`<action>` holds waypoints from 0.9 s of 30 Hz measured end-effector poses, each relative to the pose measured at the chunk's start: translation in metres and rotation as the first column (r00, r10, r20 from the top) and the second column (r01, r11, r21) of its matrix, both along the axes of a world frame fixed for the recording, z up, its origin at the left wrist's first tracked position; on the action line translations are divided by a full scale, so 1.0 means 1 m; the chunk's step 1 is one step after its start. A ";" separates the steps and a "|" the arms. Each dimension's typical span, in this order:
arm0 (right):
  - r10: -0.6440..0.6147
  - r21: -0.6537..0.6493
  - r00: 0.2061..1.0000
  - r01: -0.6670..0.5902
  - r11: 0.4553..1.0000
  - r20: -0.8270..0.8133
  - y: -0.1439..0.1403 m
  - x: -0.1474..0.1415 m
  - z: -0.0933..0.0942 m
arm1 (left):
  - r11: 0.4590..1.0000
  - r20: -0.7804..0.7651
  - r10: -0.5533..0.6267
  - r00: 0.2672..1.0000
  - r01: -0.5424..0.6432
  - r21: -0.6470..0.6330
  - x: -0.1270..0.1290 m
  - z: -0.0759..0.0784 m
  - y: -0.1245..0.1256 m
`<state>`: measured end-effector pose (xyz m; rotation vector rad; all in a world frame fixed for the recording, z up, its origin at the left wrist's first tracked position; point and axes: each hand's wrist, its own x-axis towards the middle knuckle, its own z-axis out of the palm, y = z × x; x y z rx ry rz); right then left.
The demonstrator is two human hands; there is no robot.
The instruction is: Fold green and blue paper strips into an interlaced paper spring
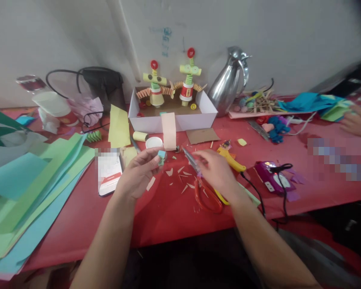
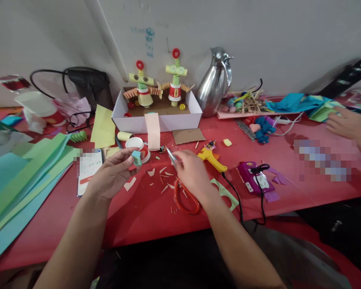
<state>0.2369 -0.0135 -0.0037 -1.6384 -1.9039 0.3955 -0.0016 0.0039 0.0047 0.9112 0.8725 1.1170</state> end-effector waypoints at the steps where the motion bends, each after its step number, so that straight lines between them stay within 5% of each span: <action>1: -0.094 0.023 0.983 0.092 0.996 0.161 -0.001 0.014 0.002 | 1.000 0.028 -0.017 0.999 0.017 -0.022 0.000 0.000 0.000; 3: -0.237 -0.015 0.866 0.271 0.963 0.441 -0.002 0.041 0.003 | 0.997 0.061 -0.048 0.997 0.051 -0.049 0.001 0.000 -0.001; 6: -0.226 -0.153 0.756 0.395 0.906 0.614 0.001 0.066 -0.002 | 0.997 0.037 -0.072 0.997 0.073 -0.037 0.003 -0.001 -0.001; 11: -0.187 -0.185 0.748 0.384 0.904 0.637 0.015 0.074 -0.014 | 0.999 -0.078 -0.028 0.997 0.030 0.015 0.006 -0.006 0.001; 15: -0.272 -0.053 0.757 0.375 0.926 0.594 0.018 0.079 -0.011 | 1.000 -0.088 -0.010 0.996 0.012 0.022 0.006 -0.010 0.002; 18: -0.419 0.130 0.788 0.406 0.905 0.451 0.007 0.079 0.004 | 0.999 -0.110 0.019 0.994 -0.013 0.048 0.006 -0.012 0.002; 20: -0.441 0.129 0.861 0.422 0.897 0.253 -0.007 0.074 0.018 | 0.998 -0.119 0.031 0.992 -0.024 0.057 0.007 -0.013 0.001; 23: -0.152 -0.112 0.975 0.135 0.985 -0.161 -0.033 0.057 0.034 | 0.998 -0.113 0.049 0.992 -0.043 0.050 0.010 -0.012 0.000; 27: 0.127 -0.164 0.837 -0.249 0.955 -0.532 -0.057 0.027 0.034 | 0.998 -0.095 0.031 0.995 -0.025 0.061 0.015 -0.012 -0.002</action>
